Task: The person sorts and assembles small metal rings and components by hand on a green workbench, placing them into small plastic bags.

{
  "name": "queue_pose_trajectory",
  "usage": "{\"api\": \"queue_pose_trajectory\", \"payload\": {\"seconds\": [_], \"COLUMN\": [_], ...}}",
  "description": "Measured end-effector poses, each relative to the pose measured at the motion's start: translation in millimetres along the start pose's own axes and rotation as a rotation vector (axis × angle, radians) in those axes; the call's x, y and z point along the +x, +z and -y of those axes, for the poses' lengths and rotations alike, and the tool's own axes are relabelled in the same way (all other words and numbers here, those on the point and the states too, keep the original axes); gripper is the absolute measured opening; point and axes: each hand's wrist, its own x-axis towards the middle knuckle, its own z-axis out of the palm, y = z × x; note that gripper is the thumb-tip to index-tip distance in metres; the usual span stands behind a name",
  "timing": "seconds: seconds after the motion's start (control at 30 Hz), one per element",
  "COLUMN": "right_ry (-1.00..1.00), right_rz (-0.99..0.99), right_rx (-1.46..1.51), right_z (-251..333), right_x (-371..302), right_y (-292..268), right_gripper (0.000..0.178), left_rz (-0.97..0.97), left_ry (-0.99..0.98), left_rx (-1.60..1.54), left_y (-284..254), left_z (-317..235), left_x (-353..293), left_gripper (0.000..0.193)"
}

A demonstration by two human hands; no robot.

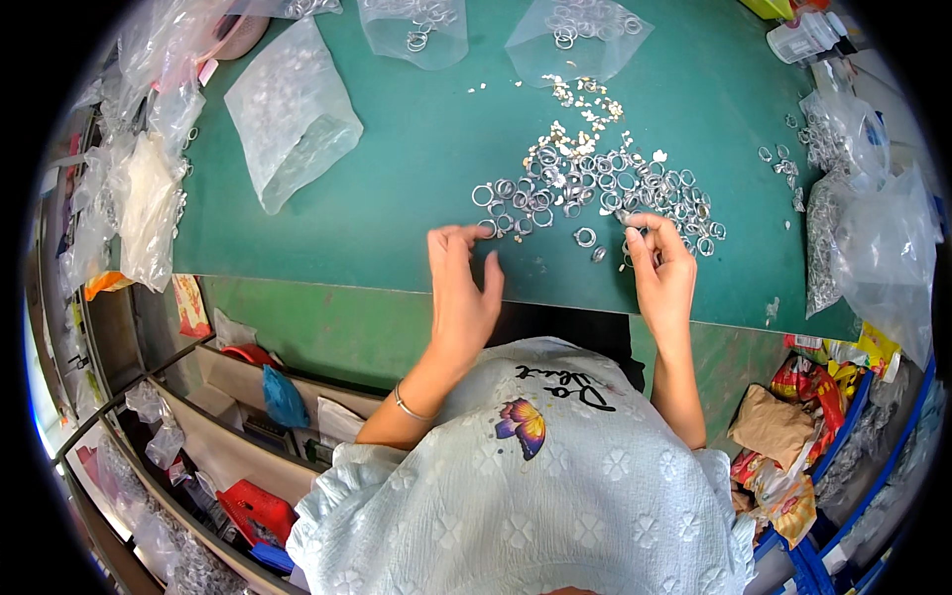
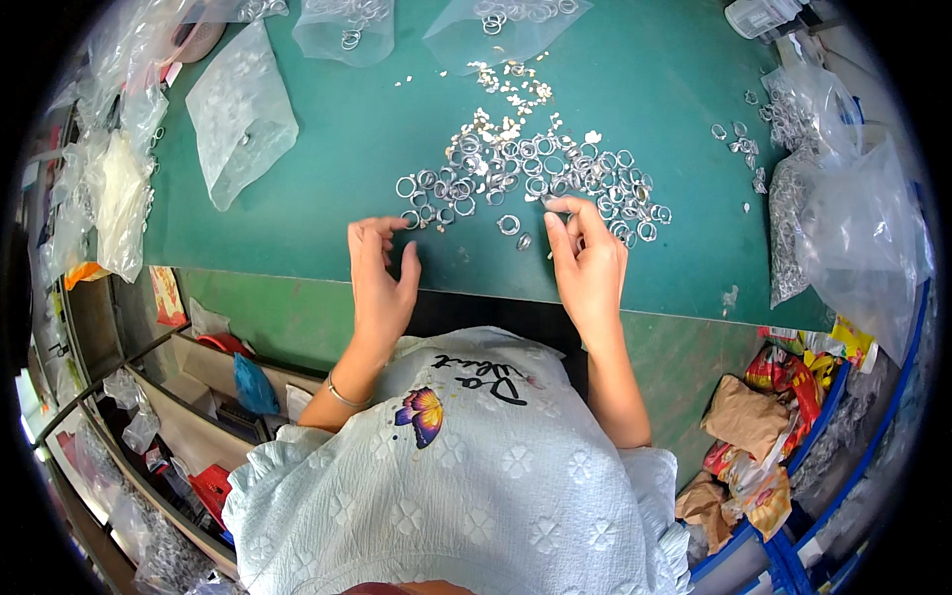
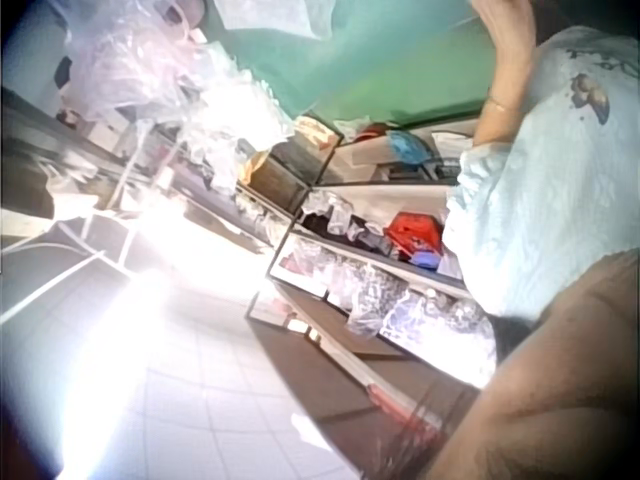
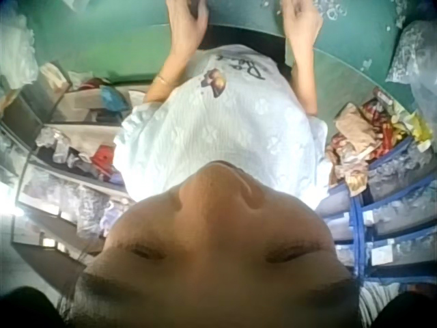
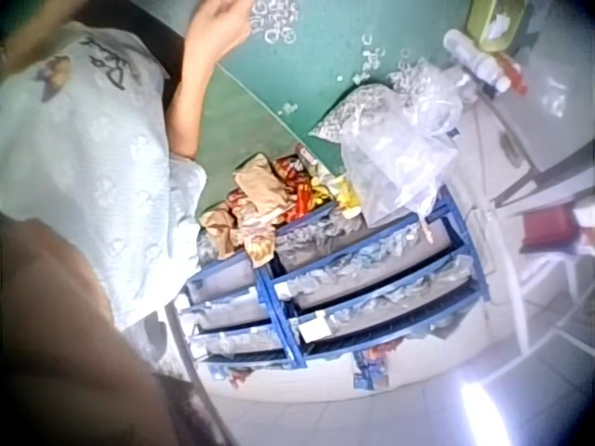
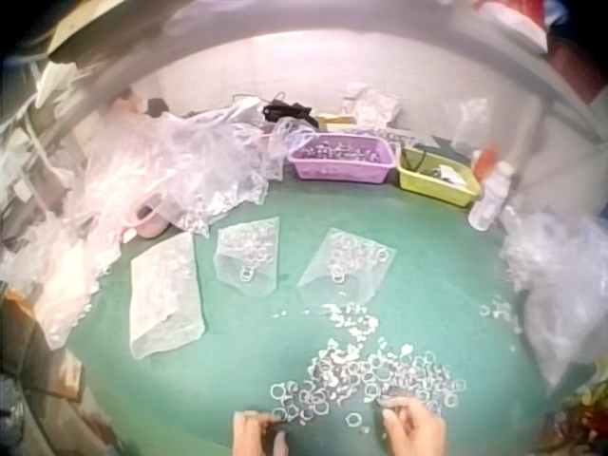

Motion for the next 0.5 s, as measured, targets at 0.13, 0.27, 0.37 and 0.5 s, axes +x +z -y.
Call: {"api": "queue_pose_trajectory", "payload": {"seconds": [0.13, 0.27, 0.37, 0.5], "right_ry": [0.093, 0.359, 0.253, -0.118], "right_rz": [0.121, 0.211, 0.191, 0.332], "right_rx": [0.530, 0.898, 0.925, 0.623], "right_z": [-6, 5, 15, 46], "right_x": [-3, -13, -26, -35], "right_y": [0, -12, -2, 16], "right_gripper": [0.012, 0.015, 0.017, 0.024], "left_rz": [0.035, 0.038, 0.232, 0.628], "left_ry": [0.115, -0.004, -0.472, -1.016], "left_rx": [0.220, 0.100, -0.939, -1.644], "left_y": [1, -8, -11, 9], "left_z": [17, 12, -4, -25], "left_x": [13, 21, 7, -8], "left_gripper": [0.031, 0.027, 0.023, 0.019]}}
